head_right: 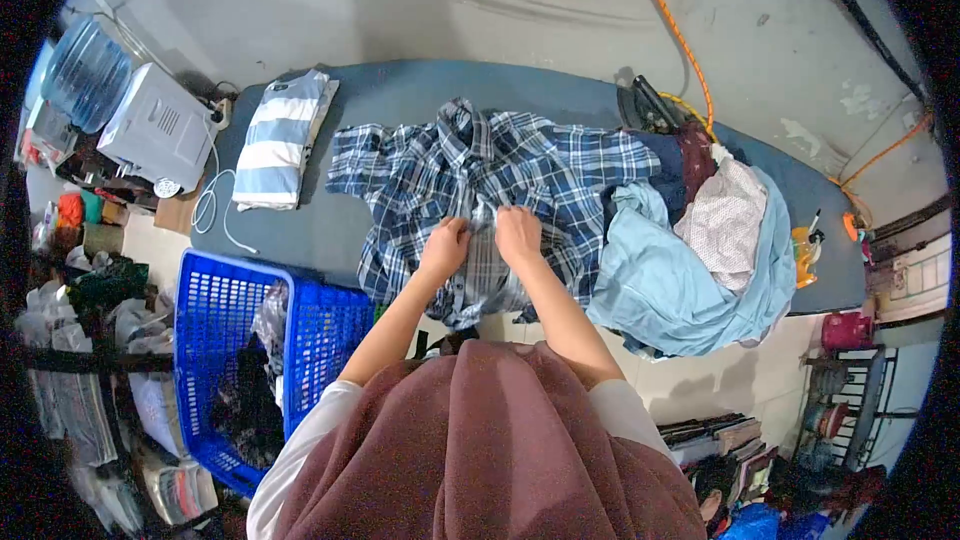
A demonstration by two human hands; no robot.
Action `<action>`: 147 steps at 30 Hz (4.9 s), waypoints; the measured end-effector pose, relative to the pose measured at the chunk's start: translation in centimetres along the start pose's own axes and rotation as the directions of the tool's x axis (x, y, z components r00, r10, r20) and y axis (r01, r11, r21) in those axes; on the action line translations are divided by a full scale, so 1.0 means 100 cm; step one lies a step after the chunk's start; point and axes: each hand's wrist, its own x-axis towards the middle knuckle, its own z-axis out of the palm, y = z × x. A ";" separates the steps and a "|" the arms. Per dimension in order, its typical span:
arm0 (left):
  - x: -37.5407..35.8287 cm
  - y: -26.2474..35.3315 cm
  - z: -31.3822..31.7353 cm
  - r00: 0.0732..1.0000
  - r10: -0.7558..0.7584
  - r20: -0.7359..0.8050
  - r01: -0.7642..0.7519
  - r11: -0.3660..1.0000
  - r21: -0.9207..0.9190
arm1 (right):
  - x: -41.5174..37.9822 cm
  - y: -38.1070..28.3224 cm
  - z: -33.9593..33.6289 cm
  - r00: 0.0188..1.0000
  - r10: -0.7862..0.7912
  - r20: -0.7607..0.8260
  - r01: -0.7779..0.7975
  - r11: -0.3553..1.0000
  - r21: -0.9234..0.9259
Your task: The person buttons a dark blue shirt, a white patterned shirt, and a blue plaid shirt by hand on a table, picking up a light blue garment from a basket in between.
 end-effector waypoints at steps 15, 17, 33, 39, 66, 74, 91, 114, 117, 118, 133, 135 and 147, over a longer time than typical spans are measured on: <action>0.024 -0.032 -0.011 0.966 0.000 0.258 0.051 0.981 -0.189 | -0.014 -0.007 -0.009 0.938 0.305 0.167 -0.322 0.943 0.086; 0.021 -0.033 -0.007 0.950 -0.053 0.308 0.133 0.960 -0.245 | -0.011 -0.006 -0.011 0.946 0.286 0.154 -0.295 0.955 0.040; 0.013 -0.015 0.001 0.947 -0.011 0.322 0.152 0.895 -0.420 | -0.022 -0.023 -0.011 0.956 0.213 0.200 -0.264 0.924 0.276; 0.011 -0.022 0.005 0.910 -0.066 0.409 0.281 0.823 -0.494 | -0.034 -0.028 0.007 0.976 0.199 0.087 -0.216 0.925 0.313; 0.005 -0.041 0.017 0.888 -0.141 0.437 0.414 0.657 -0.630 | -0.032 -0.018 0.000 0.969 0.192 0.157 -0.248 0.719 0.649; 0.005 -0.031 0.012 0.881 -0.176 0.440 0.457 0.556 -0.694 | -0.042 -0.017 0.007 0.840 0.272 0.470 -0.488 -0.002 0.873; -0.040 -0.027 -0.024 0.845 0.333 0.418 -0.286 0.943 -0.173 | -0.078 -0.027 -0.010 0.947 0.221 0.233 -0.250 0.963 0.101; -0.067 -0.025 -0.007 0.837 0.438 0.326 -0.470 0.882 0.022 | -0.112 -0.010 -0.037 0.960 0.225 0.168 -0.248 0.960 0.132; -0.074 -0.021 -0.008 0.845 0.419 0.332 -0.465 0.882 0.071 | -0.117 -0.013 -0.036 0.964 0.236 0.122 -0.258 0.943 0.212; -0.075 -0.020 -0.009 0.834 0.434 0.340 -0.492 0.865 0.104 | -0.120 -0.014 -0.035 0.965 0.243 0.094 -0.259 0.934 0.245; -0.093 0.001 -0.001 0.969 0.179 0.171 -0.175 0.984 -0.042 | -0.131 -0.023 -0.024 0.987 0.131 0.096 -0.160 0.877 0.452; -0.102 0.013 0.002 0.974 -0.023 0.224 0.076 0.970 -0.230 | -0.134 -0.031 -0.022 0.994 0.078 0.076 -0.105 0.867 0.487; -0.123 0.017 0.017 0.926 -0.234 0.298 0.376 0.669 -0.641 | -0.142 -0.023 -0.016 0.999 -0.019 0.035 0.000 0.879 0.478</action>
